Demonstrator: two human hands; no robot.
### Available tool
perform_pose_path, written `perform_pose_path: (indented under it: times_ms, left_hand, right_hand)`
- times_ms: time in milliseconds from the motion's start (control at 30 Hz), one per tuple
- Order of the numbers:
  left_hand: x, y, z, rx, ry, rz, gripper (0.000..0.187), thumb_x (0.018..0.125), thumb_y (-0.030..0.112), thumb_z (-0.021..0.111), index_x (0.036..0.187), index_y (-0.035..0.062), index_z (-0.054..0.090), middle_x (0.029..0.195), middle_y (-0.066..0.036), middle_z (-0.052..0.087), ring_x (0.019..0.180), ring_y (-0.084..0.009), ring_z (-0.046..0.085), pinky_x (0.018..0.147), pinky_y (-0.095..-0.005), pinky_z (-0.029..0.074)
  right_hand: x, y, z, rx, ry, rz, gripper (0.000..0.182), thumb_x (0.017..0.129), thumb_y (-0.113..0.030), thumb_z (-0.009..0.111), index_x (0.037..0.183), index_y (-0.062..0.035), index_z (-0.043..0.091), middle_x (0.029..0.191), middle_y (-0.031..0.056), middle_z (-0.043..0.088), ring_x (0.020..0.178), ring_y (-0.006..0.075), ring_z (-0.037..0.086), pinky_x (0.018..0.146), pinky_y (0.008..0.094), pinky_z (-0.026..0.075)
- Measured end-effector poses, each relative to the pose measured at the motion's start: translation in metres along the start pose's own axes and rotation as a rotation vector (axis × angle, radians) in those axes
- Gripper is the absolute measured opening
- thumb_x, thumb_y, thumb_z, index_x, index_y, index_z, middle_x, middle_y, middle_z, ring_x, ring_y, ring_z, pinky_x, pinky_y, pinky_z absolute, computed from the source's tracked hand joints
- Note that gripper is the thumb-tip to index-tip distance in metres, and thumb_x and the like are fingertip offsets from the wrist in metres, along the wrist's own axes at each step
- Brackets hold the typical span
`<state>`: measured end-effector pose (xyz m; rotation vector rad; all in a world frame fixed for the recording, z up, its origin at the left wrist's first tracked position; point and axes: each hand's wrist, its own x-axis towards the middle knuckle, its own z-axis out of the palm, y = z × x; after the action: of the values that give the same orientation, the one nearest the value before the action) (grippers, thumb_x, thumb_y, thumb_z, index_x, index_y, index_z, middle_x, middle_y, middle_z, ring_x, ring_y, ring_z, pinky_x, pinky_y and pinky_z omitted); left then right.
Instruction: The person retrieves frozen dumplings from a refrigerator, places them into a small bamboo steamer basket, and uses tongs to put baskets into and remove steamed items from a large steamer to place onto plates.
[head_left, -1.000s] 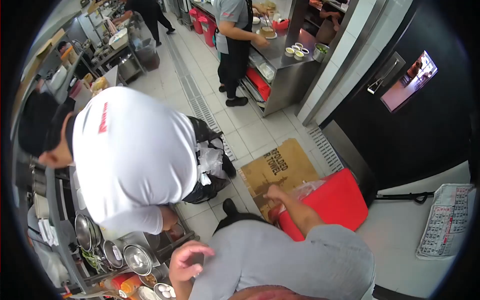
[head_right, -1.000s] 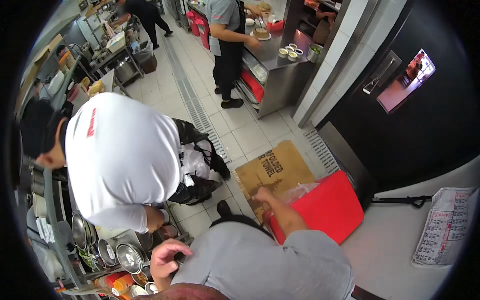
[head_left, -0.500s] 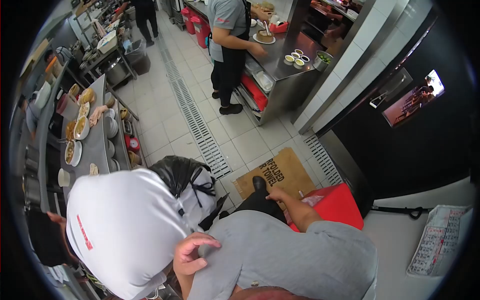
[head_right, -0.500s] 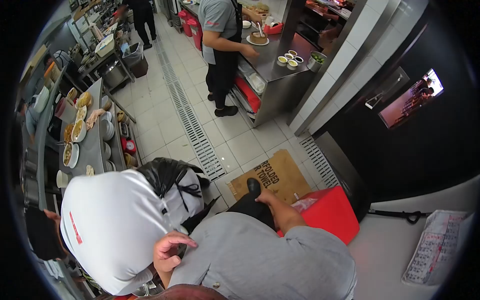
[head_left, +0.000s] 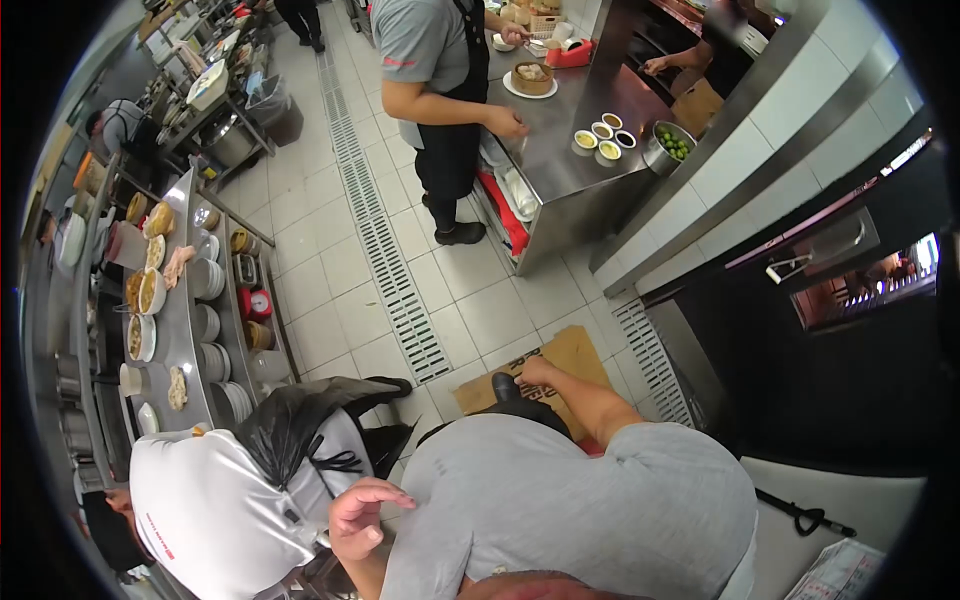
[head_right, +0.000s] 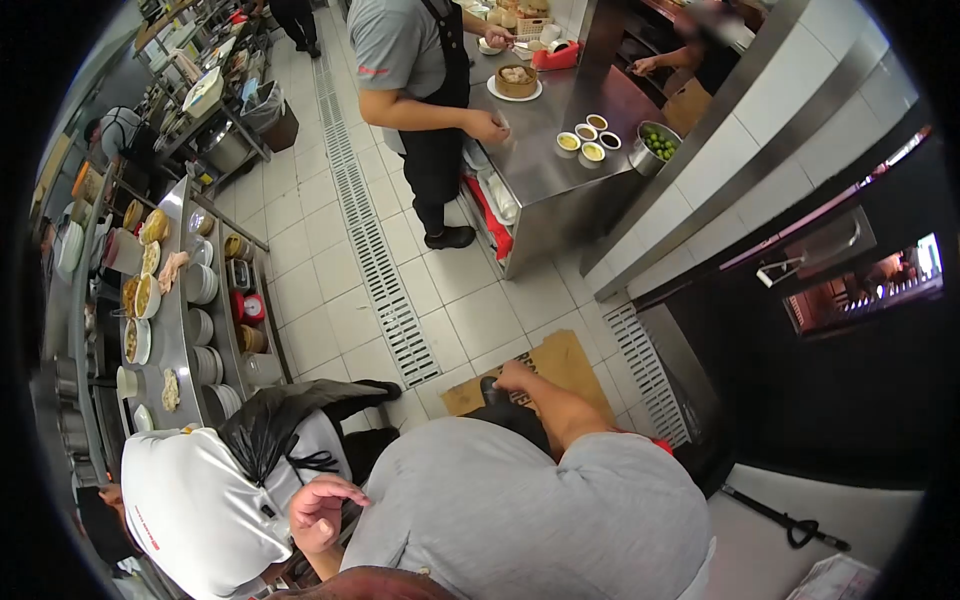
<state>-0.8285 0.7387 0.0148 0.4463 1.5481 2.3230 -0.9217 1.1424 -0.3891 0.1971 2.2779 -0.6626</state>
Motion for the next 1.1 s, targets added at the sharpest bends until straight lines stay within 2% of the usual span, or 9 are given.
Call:
perform_pose_path:
  times_ms: [233,433,567,633,700,767,867,967,1100]
  left_hand:
    - [0.041,-0.025,0.014,-0.037,0.068,0.007,0.055,0.09,0.033,0.072,0.116,-0.0145,0.063,0.108,-0.026,0.065,0.096,-0.0361,0.07,0.088,-0.0458,0.056]
    - [0.084,-0.031,-0.015,-0.102,0.02,0.04,0.054,0.09,0.034,0.072,0.116,-0.0136,0.063,0.108,-0.025,0.065,0.096,-0.0352,0.069,0.088,-0.0453,0.056]
    - [0.109,-0.022,-0.042,-0.1,-0.017,0.078,0.054,0.091,0.034,0.073,0.116,-0.0133,0.063,0.107,-0.024,0.065,0.097,-0.0345,0.069,0.087,-0.0455,0.057]
    - [0.119,-0.014,-0.053,-0.079,-0.011,0.095,0.055,0.092,0.035,0.073,0.116,-0.0133,0.063,0.108,-0.024,0.065,0.097,-0.034,0.069,0.087,-0.0453,0.057]
    - [0.124,-0.005,-0.066,-0.072,-0.025,0.084,0.056,0.092,0.036,0.074,0.116,-0.0131,0.063,0.108,-0.023,0.065,0.098,-0.0328,0.069,0.086,-0.0446,0.057]
    - [0.132,-0.001,-0.082,-0.045,-0.059,0.066,0.055,0.091,0.036,0.074,0.116,-0.0126,0.063,0.108,-0.023,0.065,0.097,-0.0321,0.069,0.086,-0.0437,0.057]
    - [0.147,0.002,-0.094,0.003,-0.062,0.035,0.055,0.091,0.035,0.075,0.117,-0.0117,0.063,0.109,-0.022,0.065,0.097,-0.0307,0.069,0.087,-0.0421,0.056]
    - [0.159,0.003,-0.097,0.012,-0.066,0.019,0.054,0.091,0.033,0.074,0.118,-0.0115,0.062,0.11,-0.022,0.065,0.097,-0.0307,0.069,0.088,-0.0419,0.055]
    - [0.174,-0.001,-0.092,0.047,-0.04,0.051,0.054,0.091,0.033,0.073,0.118,-0.0116,0.062,0.11,-0.022,0.064,0.096,-0.0313,0.069,0.088,-0.0418,0.055]
  right_hand:
    - [0.039,0.018,-0.055,0.18,-0.069,0.143,0.037,0.08,-0.034,0.081,0.078,0.0023,0.074,0.07,0.0119,0.069,0.056,0.0232,0.063,0.054,0.0379,0.054]
    - [0.041,-0.033,-0.081,0.227,-0.121,0.134,0.039,0.081,-0.033,0.08,0.079,0.0051,0.073,0.072,0.0173,0.071,0.054,0.0253,0.067,0.053,0.0387,0.056]
    - [0.073,-0.046,-0.107,0.264,-0.125,0.046,0.039,0.083,-0.026,0.078,0.109,0.0013,0.067,0.074,0.0122,0.069,0.057,0.0211,0.066,0.052,0.0357,0.055]
    - [0.098,-0.043,-0.172,0.561,0.239,-0.106,0.059,0.09,-0.013,0.068,0.143,-0.0029,0.046,0.08,0.013,0.069,0.06,0.0204,0.068,0.05,0.036,0.054]
    - [0.076,-0.081,-0.321,0.893,0.319,-0.08,0.07,0.094,-0.006,0.056,0.158,-0.013,0.028,0.082,0.0138,0.069,0.056,0.0197,0.063,0.046,0.0355,0.051]
    - [0.069,-0.102,-0.428,0.908,0.633,-0.157,0.088,0.089,-0.004,0.066,0.163,-0.0166,0.019,0.082,0.0112,0.068,0.059,0.019,0.061,0.043,0.0342,0.046]
    - [0.078,-0.113,-0.532,0.852,0.608,-0.135,0.091,0.088,-0.008,0.07,0.162,-0.0142,0.019,0.082,0.0104,0.07,0.056,0.0183,0.06,0.046,0.0329,0.049]
    - [0.098,-0.133,-0.533,0.57,0.646,-0.082,0.088,0.086,-0.012,0.074,0.16,-0.0098,0.026,0.082,0.0105,0.071,0.057,0.0183,0.062,0.047,0.0331,0.049]
    - [0.119,-0.154,-0.428,0.47,0.459,-0.163,0.084,0.075,-0.015,0.076,0.151,-0.004,0.042,0.082,0.0131,0.072,0.06,0.0213,0.065,0.049,0.0356,0.051]
